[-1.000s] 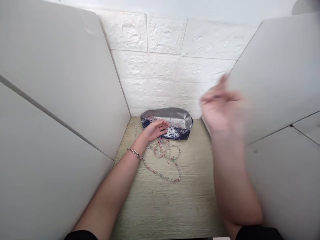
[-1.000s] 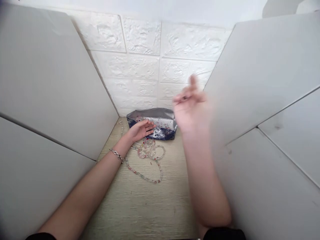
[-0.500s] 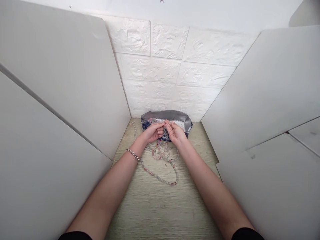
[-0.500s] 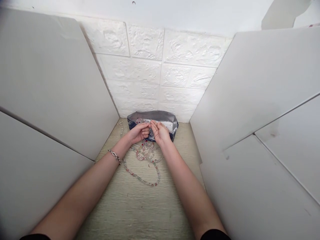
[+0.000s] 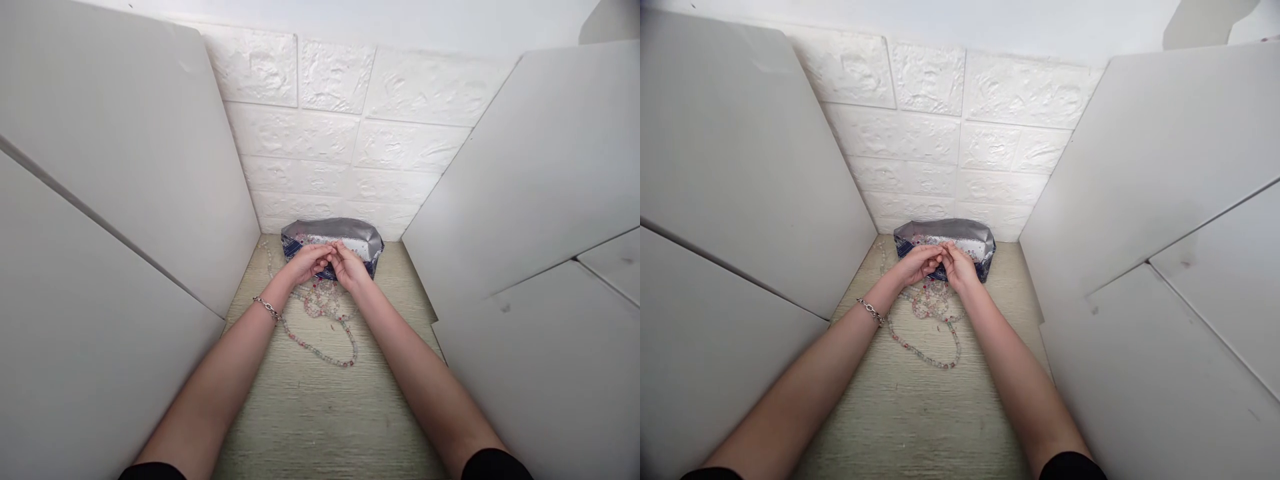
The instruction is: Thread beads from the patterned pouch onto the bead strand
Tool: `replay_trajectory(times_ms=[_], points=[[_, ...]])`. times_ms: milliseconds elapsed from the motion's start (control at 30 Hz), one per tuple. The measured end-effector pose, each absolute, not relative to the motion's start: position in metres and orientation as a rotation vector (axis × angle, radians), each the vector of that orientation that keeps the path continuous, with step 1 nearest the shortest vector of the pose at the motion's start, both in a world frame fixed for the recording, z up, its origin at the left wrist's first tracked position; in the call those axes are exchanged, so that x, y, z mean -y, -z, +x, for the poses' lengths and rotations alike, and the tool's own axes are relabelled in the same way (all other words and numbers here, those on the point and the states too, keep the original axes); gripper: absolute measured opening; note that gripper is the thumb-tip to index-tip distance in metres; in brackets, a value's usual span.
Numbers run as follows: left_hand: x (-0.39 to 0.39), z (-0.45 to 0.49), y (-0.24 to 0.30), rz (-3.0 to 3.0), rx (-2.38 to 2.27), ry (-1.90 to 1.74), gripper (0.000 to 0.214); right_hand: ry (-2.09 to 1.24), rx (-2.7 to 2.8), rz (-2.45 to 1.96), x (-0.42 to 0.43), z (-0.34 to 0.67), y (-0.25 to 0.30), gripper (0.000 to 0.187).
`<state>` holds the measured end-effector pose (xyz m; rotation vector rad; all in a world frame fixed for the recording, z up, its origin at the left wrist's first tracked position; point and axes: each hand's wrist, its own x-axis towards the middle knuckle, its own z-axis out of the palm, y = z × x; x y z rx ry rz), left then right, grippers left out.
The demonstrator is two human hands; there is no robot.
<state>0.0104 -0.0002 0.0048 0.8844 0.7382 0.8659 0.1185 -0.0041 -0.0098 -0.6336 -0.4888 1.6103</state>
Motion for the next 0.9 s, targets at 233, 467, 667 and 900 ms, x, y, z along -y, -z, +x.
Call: replay_trajectory(times_ms=[233, 467, 667, 900], points=[[-0.0010, 0.0110, -0.0016, 0.921, -0.766, -0.881, 0.020, -1.651, 0.539, -0.581, 0.0050, 0.1195, 0.0108, 0.011], [-0.0016, 0.0106, -0.0017, 0.935, -0.768, -0.875, 0.019, -1.682, 0.548, -0.604, 0.0082, 0.1198, 0.0064, 0.012], [-0.0016, 0.0110, -0.0022, 0.935, -0.761, -0.873, 0.019, -1.669, 0.576, -0.609, 0.0085, 0.1199, 0.0066, 0.010], [0.0000, 0.0112, -0.0047, 0.938, -0.758, -0.869, 0.017, -1.656, 0.640, -0.582, 0.0080, 0.1206, 0.0087, 0.011]])
